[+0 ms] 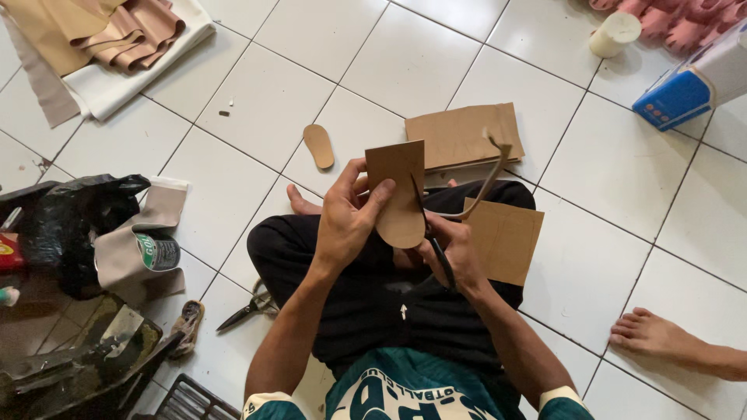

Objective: The person sits on the workshop floor and cuts sandal insole shapes from cardboard sheets using scissors, trimming along drawn outlines and setting finished cut pieces on the floor beside them.

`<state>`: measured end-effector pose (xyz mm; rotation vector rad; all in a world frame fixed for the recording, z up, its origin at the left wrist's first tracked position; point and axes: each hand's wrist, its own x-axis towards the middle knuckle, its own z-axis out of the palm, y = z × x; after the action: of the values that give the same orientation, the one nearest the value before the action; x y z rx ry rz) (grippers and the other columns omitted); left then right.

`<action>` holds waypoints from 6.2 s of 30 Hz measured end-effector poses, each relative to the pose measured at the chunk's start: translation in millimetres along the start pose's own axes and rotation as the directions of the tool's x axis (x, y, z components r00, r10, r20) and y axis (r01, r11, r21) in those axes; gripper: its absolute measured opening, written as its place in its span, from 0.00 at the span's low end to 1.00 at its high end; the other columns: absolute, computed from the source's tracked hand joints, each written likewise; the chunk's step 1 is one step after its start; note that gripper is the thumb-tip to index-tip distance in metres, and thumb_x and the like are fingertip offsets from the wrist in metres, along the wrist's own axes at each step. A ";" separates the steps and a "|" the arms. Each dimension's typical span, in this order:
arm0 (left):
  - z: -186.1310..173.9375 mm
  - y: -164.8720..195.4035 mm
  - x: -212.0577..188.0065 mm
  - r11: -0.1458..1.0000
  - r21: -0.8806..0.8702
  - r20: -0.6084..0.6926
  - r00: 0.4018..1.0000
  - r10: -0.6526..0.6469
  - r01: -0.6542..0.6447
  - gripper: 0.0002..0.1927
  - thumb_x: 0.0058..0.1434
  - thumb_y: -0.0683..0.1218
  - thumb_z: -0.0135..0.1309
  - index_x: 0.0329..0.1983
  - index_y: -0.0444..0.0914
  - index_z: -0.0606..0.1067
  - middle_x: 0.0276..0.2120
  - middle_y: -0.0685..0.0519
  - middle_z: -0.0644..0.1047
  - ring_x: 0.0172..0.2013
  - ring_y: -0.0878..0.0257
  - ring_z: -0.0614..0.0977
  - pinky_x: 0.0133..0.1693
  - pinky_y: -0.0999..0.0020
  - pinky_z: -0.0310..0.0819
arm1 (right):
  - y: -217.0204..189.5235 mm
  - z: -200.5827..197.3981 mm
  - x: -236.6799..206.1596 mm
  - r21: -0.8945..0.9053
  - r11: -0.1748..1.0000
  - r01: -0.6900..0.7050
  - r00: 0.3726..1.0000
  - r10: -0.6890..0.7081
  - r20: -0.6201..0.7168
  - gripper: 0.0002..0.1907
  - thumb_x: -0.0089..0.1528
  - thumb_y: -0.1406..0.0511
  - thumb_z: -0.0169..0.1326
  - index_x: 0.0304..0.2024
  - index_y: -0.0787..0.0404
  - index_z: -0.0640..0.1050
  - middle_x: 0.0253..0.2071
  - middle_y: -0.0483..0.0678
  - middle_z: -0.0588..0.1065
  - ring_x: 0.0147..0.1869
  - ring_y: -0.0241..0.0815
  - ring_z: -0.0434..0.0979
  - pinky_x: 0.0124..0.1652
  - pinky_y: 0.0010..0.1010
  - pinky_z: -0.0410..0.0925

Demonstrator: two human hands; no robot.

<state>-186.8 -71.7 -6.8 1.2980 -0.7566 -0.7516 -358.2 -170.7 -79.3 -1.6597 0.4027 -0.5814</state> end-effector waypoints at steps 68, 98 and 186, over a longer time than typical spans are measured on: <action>25.4 -3.3 -10.9 0.991 0.135 -0.152 0.988 0.021 -0.001 0.17 0.67 0.48 0.58 0.52 0.30 0.78 0.38 0.49 0.84 0.37 0.66 0.85 0.40 0.73 0.82 | 17.7 3.1 -8.4 -0.013 1.000 0.028 0.999 -0.028 -0.043 0.19 0.62 0.62 0.62 0.49 0.70 0.80 0.33 0.46 0.80 0.35 0.30 0.78 0.35 0.22 0.70; 33.4 3.9 -18.6 0.999 0.033 -0.088 0.996 0.000 0.003 0.29 0.63 0.45 0.59 0.66 0.33 0.66 0.43 0.45 0.82 0.42 0.64 0.85 0.43 0.72 0.84 | 15.7 -0.6 0.0 0.033 0.997 -0.073 0.993 0.076 -0.088 0.27 0.60 0.61 0.64 0.57 0.70 0.77 0.45 0.51 0.83 0.46 0.38 0.83 0.46 0.29 0.76; 67.6 -8.1 -17.4 0.950 -0.159 -0.435 0.883 0.176 -0.267 0.20 0.70 0.40 0.53 0.63 0.32 0.67 0.53 0.45 0.77 0.52 0.61 0.80 0.54 0.70 0.77 | -25.1 18.1 28.3 0.082 0.993 0.088 0.994 -0.083 -0.071 0.39 0.67 0.45 0.52 0.69 0.65 0.67 0.35 0.43 0.76 0.34 0.28 0.72 0.33 0.22 0.68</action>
<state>-253.1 -95.1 -8.3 1.0991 -0.4517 -0.3382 -326.2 -167.9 -52.3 -1.5845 0.3518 -0.7103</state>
